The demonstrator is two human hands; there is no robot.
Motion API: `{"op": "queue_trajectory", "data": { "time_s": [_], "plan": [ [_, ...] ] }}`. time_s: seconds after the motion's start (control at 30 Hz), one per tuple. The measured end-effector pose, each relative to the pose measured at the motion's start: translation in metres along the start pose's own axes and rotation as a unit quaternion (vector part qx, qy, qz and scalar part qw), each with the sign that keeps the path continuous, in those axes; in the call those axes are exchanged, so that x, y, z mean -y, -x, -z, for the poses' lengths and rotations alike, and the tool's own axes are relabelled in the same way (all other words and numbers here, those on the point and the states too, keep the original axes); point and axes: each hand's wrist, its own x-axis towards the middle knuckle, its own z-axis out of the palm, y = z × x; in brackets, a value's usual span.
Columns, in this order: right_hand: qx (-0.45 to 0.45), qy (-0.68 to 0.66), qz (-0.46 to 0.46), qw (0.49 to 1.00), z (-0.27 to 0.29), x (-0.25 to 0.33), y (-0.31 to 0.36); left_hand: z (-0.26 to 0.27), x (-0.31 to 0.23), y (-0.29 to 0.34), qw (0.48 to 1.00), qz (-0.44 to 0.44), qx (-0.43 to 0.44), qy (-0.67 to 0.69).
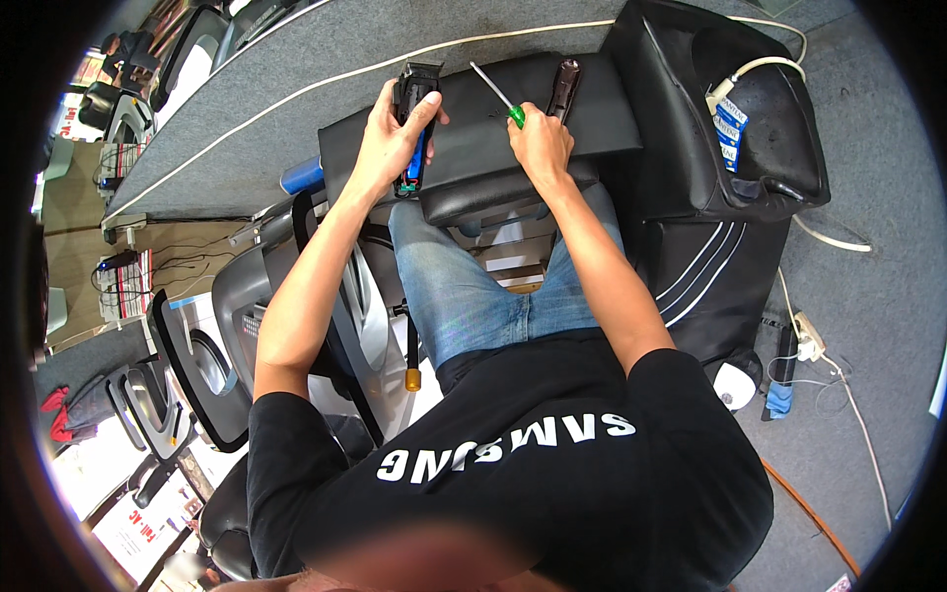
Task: The person disassembles a clipper by using a screwdriver to remove screws from the casing and then opening the device to reveal the internal motor and components.
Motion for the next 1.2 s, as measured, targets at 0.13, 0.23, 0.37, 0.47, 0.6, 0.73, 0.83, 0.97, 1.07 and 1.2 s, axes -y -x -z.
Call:
{"op": "queue_trajectory", "data": {
  "time_s": [0.13,0.23,0.37,0.47,0.6,0.73,0.83,0.97,1.07,1.2],
  "plan": [
    [0.001,-0.004,0.004,1.0,-0.001,-0.004,0.001,0.0,-0.001,0.001,1.0,0.001,0.001,0.0],
    [0.001,-0.008,0.001,1.0,-0.002,-0.008,0.002,0.0,0.0,0.001,1.0,0.005,0.0,0.006],
    [-0.009,-0.014,0.003,1.0,-0.002,-0.011,0.004,0.0,-0.001,0.001,1.0,0.01,-0.003,-0.004],
    [-0.014,-0.028,-0.011,0.999,0.002,-0.008,0.004,0.003,-0.004,0.001,1.0,0.023,0.001,0.019],
    [-0.026,-0.17,-0.014,0.985,0.017,-0.003,0.003,0.004,-0.004,0.001,0.997,0.032,0.03,0.069],
    [-0.025,-0.331,0.005,0.943,0.051,0.027,0.005,0.004,0.004,-0.001,0.998,0.016,0.055,0.036],
    [0.014,-0.404,0.029,0.914,0.078,0.055,0.012,0.0,0.004,0.004,0.998,0.0,0.061,0.019],
    [0.04,-0.42,0.098,0.901,0.09,0.074,0.018,-0.003,0.007,0.006,0.997,-0.014,0.073,-0.014],
    [0.048,-0.39,0.127,0.911,0.086,0.076,0.016,-0.005,0.006,0.008,0.994,-0.024,0.07,-0.074],
    [0.026,-0.386,0.158,0.909,0.072,0.072,0.015,-0.007,0.005,0.01,0.989,-0.048,0.084,-0.116]
  ]
}}
